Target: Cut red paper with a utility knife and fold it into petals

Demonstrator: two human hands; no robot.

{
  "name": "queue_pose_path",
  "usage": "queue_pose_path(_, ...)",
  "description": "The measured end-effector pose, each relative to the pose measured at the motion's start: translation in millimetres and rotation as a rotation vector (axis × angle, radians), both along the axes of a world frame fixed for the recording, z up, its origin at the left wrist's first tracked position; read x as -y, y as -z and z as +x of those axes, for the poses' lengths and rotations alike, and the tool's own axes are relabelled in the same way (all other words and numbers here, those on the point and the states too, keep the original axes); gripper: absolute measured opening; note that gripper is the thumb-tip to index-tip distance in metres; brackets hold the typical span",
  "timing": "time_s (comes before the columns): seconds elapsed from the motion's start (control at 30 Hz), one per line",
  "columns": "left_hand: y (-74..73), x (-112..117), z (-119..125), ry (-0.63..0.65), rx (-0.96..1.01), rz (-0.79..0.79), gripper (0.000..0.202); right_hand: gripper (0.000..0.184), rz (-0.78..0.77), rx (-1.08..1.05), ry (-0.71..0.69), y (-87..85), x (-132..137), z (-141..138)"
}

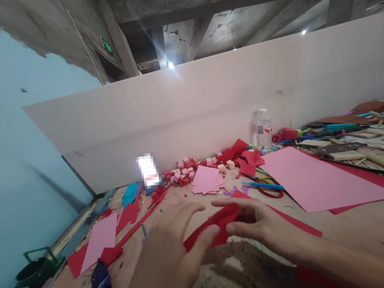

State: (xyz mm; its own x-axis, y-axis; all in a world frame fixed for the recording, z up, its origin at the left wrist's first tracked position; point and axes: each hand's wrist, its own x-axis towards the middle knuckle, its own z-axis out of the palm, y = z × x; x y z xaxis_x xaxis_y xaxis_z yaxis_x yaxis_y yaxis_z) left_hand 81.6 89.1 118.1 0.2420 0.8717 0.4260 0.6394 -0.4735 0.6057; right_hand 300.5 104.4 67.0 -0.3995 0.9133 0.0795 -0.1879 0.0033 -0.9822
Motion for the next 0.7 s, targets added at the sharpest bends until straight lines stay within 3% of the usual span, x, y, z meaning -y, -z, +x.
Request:
queue_pose_path(0.2,16.2,-11,17,0.062,-0.09,-0.312,0.013,0.049,0.053,0.057,0.012,6.6,0,-3)
queue_pose_path(0.4,7.8,-5,15,0.106,0.021,-0.428,0.018,0.049,0.05,0.03,-0.003,3.5,3,-6)
queue_pose_path(0.5,3.4,-5,15,0.138,0.126,-0.504,0.02,0.037,0.016,-0.024,-0.037,-2.5,5,-5)
queue_pose_path(0.7,19.2,-4,14,0.206,0.29,-0.633,0.023,0.033,-0.049,0.013,-0.025,-3.9,7,-7)
